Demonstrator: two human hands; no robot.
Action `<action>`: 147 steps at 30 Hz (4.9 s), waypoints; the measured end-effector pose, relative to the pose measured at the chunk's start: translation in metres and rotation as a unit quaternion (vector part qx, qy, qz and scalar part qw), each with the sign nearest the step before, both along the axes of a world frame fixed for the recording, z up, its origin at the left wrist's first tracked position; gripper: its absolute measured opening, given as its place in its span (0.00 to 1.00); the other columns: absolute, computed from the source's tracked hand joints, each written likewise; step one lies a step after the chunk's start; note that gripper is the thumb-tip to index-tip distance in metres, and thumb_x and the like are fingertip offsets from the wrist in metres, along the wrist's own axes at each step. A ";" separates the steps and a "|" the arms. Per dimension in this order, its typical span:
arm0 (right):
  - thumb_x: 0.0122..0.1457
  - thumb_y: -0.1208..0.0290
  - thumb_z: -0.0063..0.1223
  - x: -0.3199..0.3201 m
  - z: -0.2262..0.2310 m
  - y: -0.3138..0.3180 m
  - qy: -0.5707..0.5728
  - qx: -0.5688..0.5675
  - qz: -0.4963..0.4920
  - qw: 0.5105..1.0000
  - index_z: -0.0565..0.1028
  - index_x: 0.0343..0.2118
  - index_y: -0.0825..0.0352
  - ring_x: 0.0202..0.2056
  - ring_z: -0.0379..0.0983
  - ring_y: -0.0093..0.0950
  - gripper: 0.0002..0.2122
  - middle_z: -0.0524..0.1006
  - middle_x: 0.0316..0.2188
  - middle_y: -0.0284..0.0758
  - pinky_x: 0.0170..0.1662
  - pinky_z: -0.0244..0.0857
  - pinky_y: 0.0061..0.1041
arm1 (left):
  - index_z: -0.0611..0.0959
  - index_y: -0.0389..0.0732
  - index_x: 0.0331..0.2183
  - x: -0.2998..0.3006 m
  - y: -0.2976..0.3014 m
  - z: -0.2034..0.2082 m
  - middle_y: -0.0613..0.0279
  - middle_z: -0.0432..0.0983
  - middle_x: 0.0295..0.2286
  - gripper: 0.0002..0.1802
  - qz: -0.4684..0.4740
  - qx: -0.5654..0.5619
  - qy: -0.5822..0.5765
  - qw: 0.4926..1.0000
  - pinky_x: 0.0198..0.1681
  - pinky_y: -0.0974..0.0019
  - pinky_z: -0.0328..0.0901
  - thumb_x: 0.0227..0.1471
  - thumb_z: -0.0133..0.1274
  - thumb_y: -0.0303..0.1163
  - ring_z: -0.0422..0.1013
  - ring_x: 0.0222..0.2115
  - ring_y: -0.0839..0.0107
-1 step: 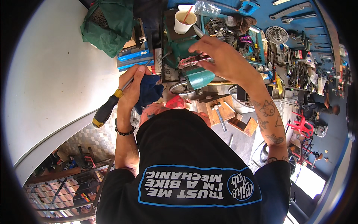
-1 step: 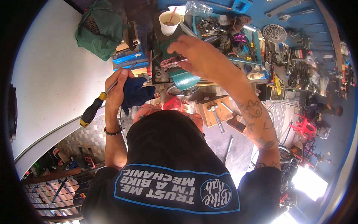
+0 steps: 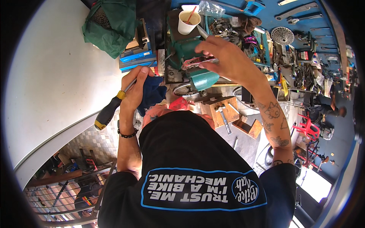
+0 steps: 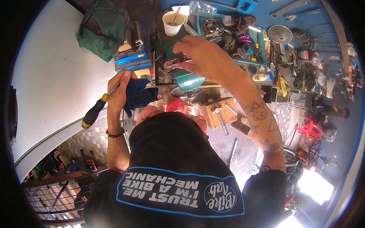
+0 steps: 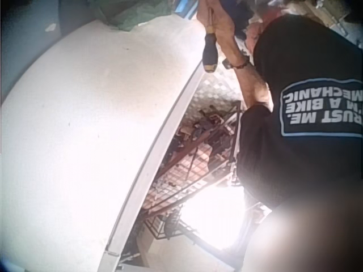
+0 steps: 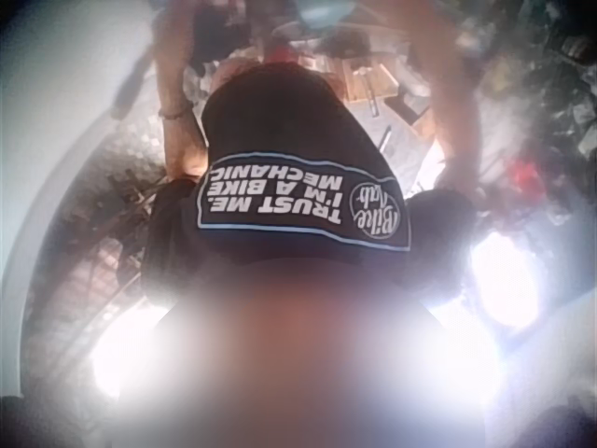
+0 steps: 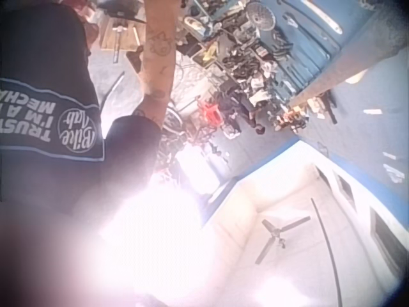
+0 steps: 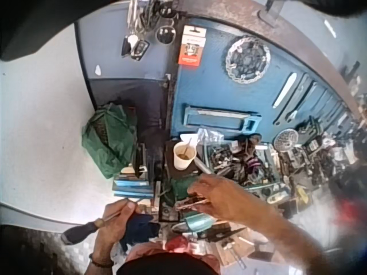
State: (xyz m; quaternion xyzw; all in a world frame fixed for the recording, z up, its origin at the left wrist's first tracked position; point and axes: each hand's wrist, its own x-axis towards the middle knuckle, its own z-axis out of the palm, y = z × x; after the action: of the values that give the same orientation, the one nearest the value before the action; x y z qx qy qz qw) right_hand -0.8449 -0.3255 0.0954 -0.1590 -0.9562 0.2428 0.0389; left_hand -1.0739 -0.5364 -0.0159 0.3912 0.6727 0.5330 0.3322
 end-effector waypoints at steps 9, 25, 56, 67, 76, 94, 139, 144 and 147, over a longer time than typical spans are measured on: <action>0.57 0.79 0.62 -0.006 0.002 0.000 0.022 0.008 0.014 1.000 0.77 0.41 0.67 0.41 0.77 0.41 0.09 0.76 0.38 0.38 0.46 0.72 0.39 | 0.84 0.36 0.32 0.000 0.003 -0.006 0.67 0.78 0.28 0.20 -0.008 0.001 -0.012 1.000 0.40 0.71 0.64 0.69 0.50 0.42 0.69 0.32 0.78; 0.58 0.78 0.62 -0.007 0.001 0.000 -0.009 -0.005 0.003 1.000 0.76 0.42 0.67 0.39 0.78 0.41 0.11 0.76 0.38 0.40 0.44 0.72 0.40 | 0.87 0.39 0.45 0.038 0.035 -0.009 0.55 0.83 0.33 0.14 -0.028 0.059 0.055 0.996 0.42 0.66 0.69 0.67 0.51 0.35 0.77 0.34 0.67; 0.69 0.67 0.49 0.068 -0.067 -0.011 0.358 -0.340 -0.351 0.796 0.73 0.38 0.67 0.27 0.73 0.22 0.08 0.76 0.28 0.32 0.26 0.67 0.23 | 0.86 0.43 0.48 0.059 0.083 0.004 0.57 0.73 0.32 0.26 -0.105 0.108 0.244 0.958 0.35 0.56 0.69 0.50 0.69 0.46 0.74 0.31 0.55; 0.71 0.46 0.44 0.073 -0.348 -0.127 0.264 -0.836 -0.455 0.156 0.75 0.39 0.63 0.20 0.61 0.21 0.21 0.74 0.27 0.31 0.22 0.58 0.21 | 0.87 0.39 0.42 0.062 0.096 0.005 0.58 0.76 0.31 0.19 -0.123 0.097 0.225 0.962 0.35 0.63 0.70 0.49 0.70 0.37 0.76 0.30 0.63; 0.71 0.48 0.39 0.066 -0.326 -0.083 0.408 -0.340 -0.715 0.454 0.73 0.26 0.66 0.24 0.67 0.28 0.25 0.68 0.19 0.33 0.27 0.62 0.32 | 0.88 0.38 0.41 0.061 0.100 0.007 0.59 0.78 0.27 0.19 -0.132 0.128 0.249 0.951 0.31 0.67 0.68 0.46 0.73 0.35 0.75 0.26 0.70; 0.68 0.40 0.45 0.052 -0.369 -0.111 0.213 -0.684 -0.623 0.314 0.75 0.36 0.58 0.16 0.67 0.28 0.23 0.72 0.18 0.34 0.18 0.55 0.31 | 0.87 0.36 0.40 0.058 0.103 0.006 0.59 0.74 0.25 0.18 -0.148 0.123 0.252 0.948 0.29 0.65 0.66 0.47 0.72 0.35 0.72 0.24 0.67; 0.69 0.52 0.46 0.120 -0.241 -0.068 0.336 -0.333 -0.675 0.566 0.76 0.38 0.70 0.42 0.75 0.60 0.21 0.79 0.34 0.58 0.44 0.68 0.54 | 0.81 0.31 0.53 0.220 -0.160 0.138 0.61 0.82 0.36 0.32 0.164 0.102 0.271 0.943 0.35 0.73 0.70 0.61 0.59 0.50 0.76 0.32 0.76; 0.68 0.52 0.50 0.102 -0.239 -0.097 0.311 -0.362 -0.574 0.665 0.76 0.34 0.69 0.38 0.75 0.61 0.20 0.79 0.32 0.57 0.41 0.69 0.53 | 0.82 0.31 0.50 0.232 -0.173 0.141 0.62 0.82 0.33 0.30 0.178 0.092 0.294 0.935 0.33 0.74 0.70 0.61 0.59 0.49 0.75 0.30 0.78; 0.66 0.53 0.53 0.084 -0.249 -0.106 0.292 -0.352 -0.640 0.617 0.77 0.33 0.70 0.35 0.79 0.54 0.20 0.80 0.29 0.53 0.40 0.71 0.48 | 0.82 0.32 0.51 0.227 -0.187 0.137 0.62 0.82 0.34 0.30 0.199 0.080 0.309 0.927 0.35 0.74 0.70 0.61 0.58 0.49 0.75 0.32 0.77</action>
State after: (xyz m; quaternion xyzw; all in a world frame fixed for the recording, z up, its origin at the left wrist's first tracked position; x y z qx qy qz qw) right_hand -0.7610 -0.4313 -0.1535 -0.6534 -0.3916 0.5079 0.4023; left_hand -0.8468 -0.7238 0.1210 0.4200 0.7608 0.4933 -0.0373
